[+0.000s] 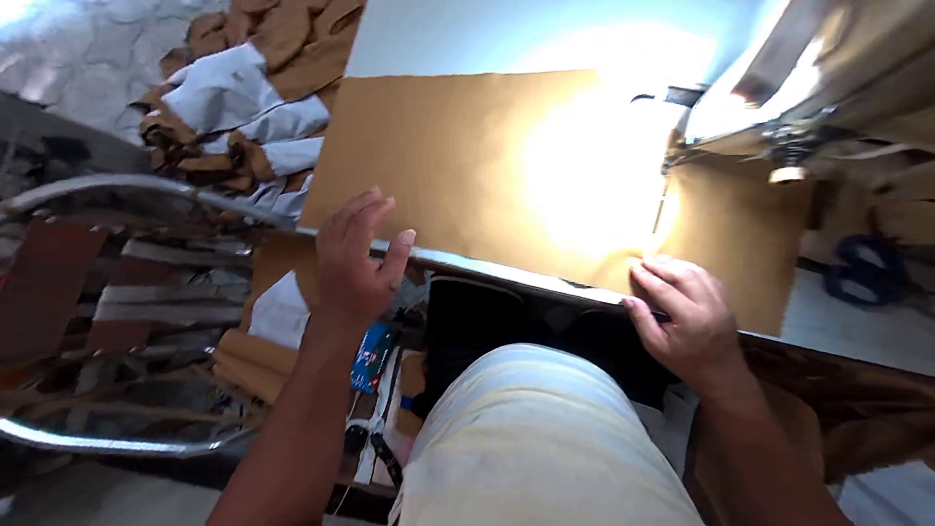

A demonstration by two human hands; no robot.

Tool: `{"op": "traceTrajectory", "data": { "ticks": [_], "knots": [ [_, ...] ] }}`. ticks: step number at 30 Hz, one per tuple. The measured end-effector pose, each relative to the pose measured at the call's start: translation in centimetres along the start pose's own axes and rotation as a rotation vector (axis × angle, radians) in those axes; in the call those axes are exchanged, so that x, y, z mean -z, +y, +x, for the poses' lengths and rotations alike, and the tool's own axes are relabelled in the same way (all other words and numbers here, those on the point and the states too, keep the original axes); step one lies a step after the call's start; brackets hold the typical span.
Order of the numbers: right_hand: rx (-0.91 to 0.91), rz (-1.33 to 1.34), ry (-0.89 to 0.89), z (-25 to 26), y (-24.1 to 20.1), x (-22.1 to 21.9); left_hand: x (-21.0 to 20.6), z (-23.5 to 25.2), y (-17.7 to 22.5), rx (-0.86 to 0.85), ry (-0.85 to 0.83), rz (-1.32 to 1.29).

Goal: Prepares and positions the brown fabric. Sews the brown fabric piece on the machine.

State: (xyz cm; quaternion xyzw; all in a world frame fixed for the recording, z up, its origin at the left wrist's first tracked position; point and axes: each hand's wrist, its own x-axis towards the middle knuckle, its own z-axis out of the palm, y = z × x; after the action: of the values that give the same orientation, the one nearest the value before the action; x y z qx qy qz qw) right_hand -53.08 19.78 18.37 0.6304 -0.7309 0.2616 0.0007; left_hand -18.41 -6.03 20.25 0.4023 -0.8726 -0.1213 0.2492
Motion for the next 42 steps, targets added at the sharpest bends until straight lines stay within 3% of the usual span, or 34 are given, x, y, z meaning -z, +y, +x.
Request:
{"op": "traceTrajectory", "data": {
  "ticks": [3, 7, 9, 11, 17, 20, 27, 33, 37, 42],
  "knots": [
    [-0.015, 0.015, 0.012, 0.1, -0.1, -0.1, -1.9, 3.8, -0.2, 0.037, -0.244, 0.094],
    [0.008, 0.003, 0.031, 0.6, 0.2, 0.0, -2.2, 7.4, -1.6, -0.048, -0.321, 0.139],
    [0.035, -0.006, 0.041, 1.1, 0.4, 0.0, -2.0, 8.3, -0.4, -0.042, -0.336, 0.146],
    [0.069, -0.017, 0.048, 1.5, 0.6, 0.1, -2.4, 8.5, 2.9, -0.104, -0.336, 0.123],
    [0.173, -0.017, 0.030, 2.7, 0.4, 2.4, -8.1, 5.4, 17.3, -0.613, -0.327, -0.125],
    [0.201, -0.040, 0.045, 3.9, 0.0, 4.0, -11.0, 5.8, 20.0, -0.688, -0.266, -0.102],
    [0.247, 0.009, 0.118, 4.3, 0.8, 3.4, -14.0, 6.6, 19.8, -0.710, 0.090, -0.133],
    [0.203, 0.022, 0.322, 2.8, 1.8, 1.3, -14.0, 6.4, 19.3, -0.772, 0.083, -0.282],
    [0.206, -0.102, 0.252, 3.9, 3.5, 0.2, -14.0, 6.3, 18.8, -0.800, 0.082, -0.346],
    [0.260, -0.134, 0.087, 9.0, 6.9, 0.5, -13.9, 6.5, 18.8, -0.792, 0.078, -0.371]
  ]
}}
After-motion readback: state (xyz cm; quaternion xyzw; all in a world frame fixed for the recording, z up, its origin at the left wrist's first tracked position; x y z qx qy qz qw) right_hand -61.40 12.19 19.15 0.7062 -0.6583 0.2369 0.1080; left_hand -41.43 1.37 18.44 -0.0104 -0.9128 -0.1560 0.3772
